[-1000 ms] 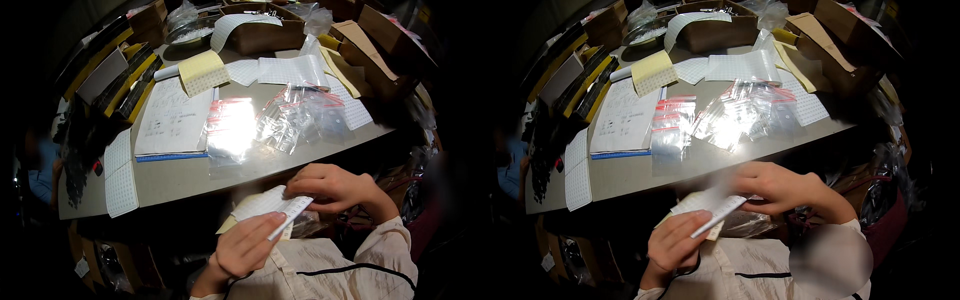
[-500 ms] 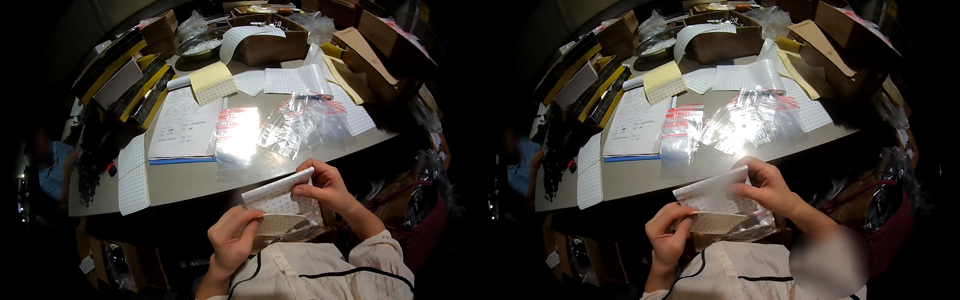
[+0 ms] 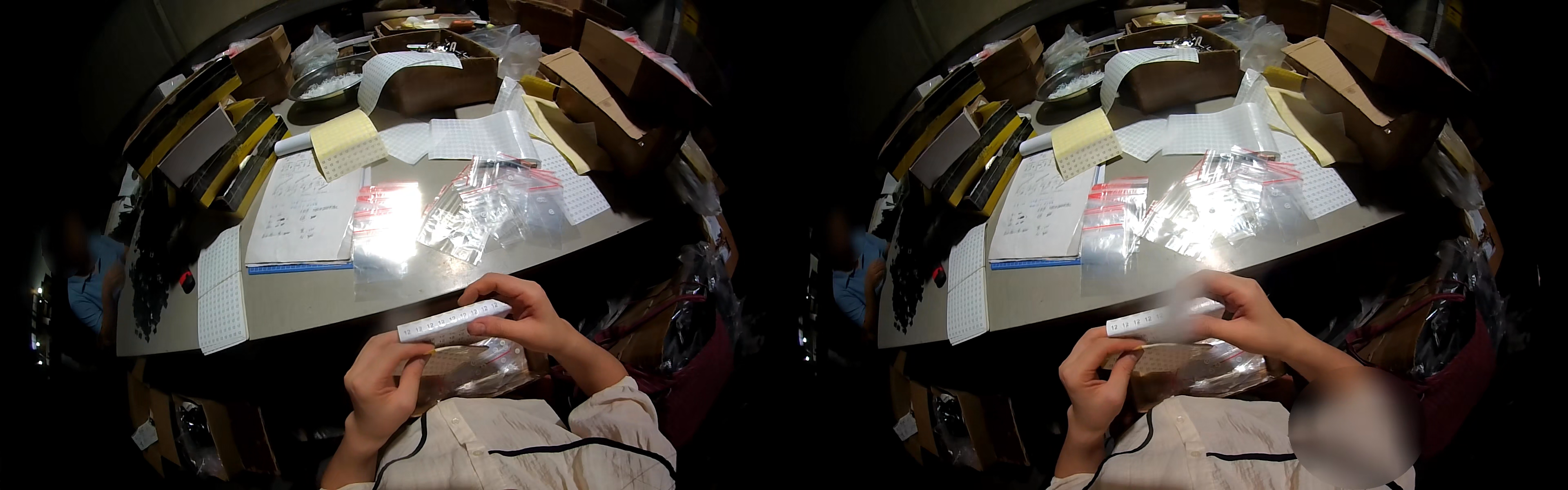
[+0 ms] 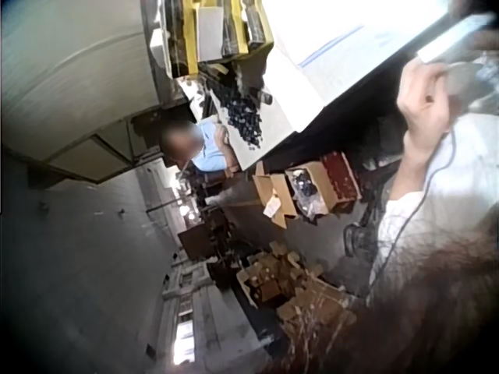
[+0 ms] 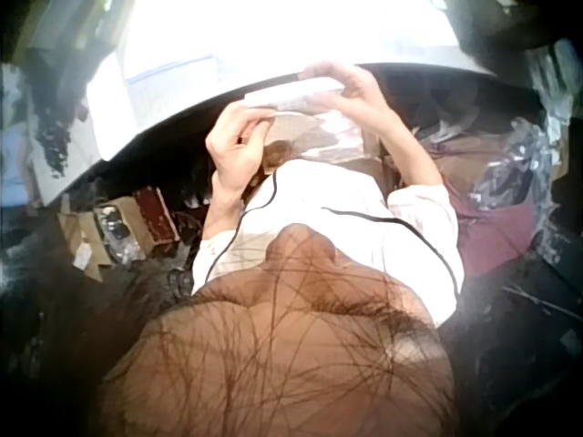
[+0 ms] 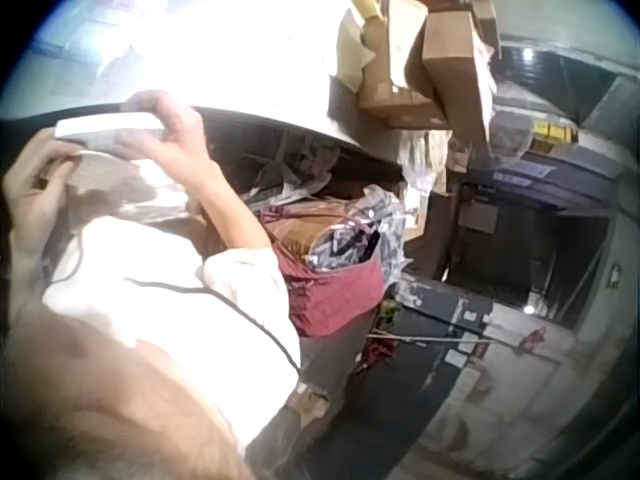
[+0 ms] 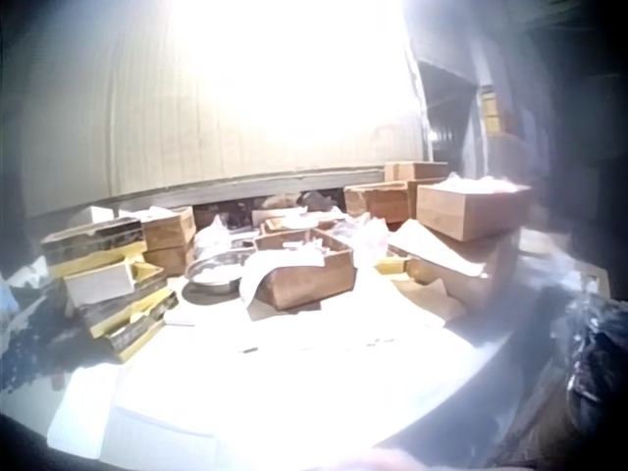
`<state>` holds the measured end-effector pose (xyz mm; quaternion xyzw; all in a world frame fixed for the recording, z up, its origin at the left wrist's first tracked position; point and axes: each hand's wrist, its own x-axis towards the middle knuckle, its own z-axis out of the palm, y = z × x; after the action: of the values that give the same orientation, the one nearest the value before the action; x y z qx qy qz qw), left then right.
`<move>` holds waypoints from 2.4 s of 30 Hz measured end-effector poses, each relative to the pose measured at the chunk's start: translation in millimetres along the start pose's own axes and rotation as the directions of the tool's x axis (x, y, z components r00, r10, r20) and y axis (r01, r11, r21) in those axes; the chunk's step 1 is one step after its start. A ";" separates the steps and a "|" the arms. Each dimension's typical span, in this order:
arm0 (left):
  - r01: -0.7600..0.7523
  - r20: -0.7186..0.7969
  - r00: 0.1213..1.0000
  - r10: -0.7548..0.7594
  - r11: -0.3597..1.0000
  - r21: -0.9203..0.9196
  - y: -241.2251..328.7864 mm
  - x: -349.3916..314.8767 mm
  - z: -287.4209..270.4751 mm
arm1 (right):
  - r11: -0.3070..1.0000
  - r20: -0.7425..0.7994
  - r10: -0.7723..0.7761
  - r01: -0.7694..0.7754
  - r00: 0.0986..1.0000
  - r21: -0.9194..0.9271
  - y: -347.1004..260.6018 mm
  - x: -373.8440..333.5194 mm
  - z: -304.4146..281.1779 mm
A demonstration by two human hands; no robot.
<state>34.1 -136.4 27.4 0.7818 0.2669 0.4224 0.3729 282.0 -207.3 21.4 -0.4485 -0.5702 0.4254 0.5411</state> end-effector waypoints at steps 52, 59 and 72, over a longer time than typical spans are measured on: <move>0.051 -0.054 0.997 -0.051 0.999 -0.004 -35.1 7.4 -25.0 | 0.391 0.350 -0.228 0.415 0.909 -0.822 -19.1 51.5 29.7; 0.409 -0.001 0.900 -0.435 0.847 -0.338 -49.7 1.8 -40.0 | 0.353 0.547 -0.321 0.633 0.774 -0.689 -11.9 62.1 25.5; 0.409 0.140 0.912 -0.385 0.849 -0.334 -52.8 0.3 -27.9 | 0.896 0.344 0.302 -0.142 0.889 -0.420 13.3 159.6 15.3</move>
<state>4.9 -95.6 -4.9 0.6428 0.3289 0.3509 0.5963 265.4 -49.0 45.2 -0.5124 -0.6844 0.4481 0.2612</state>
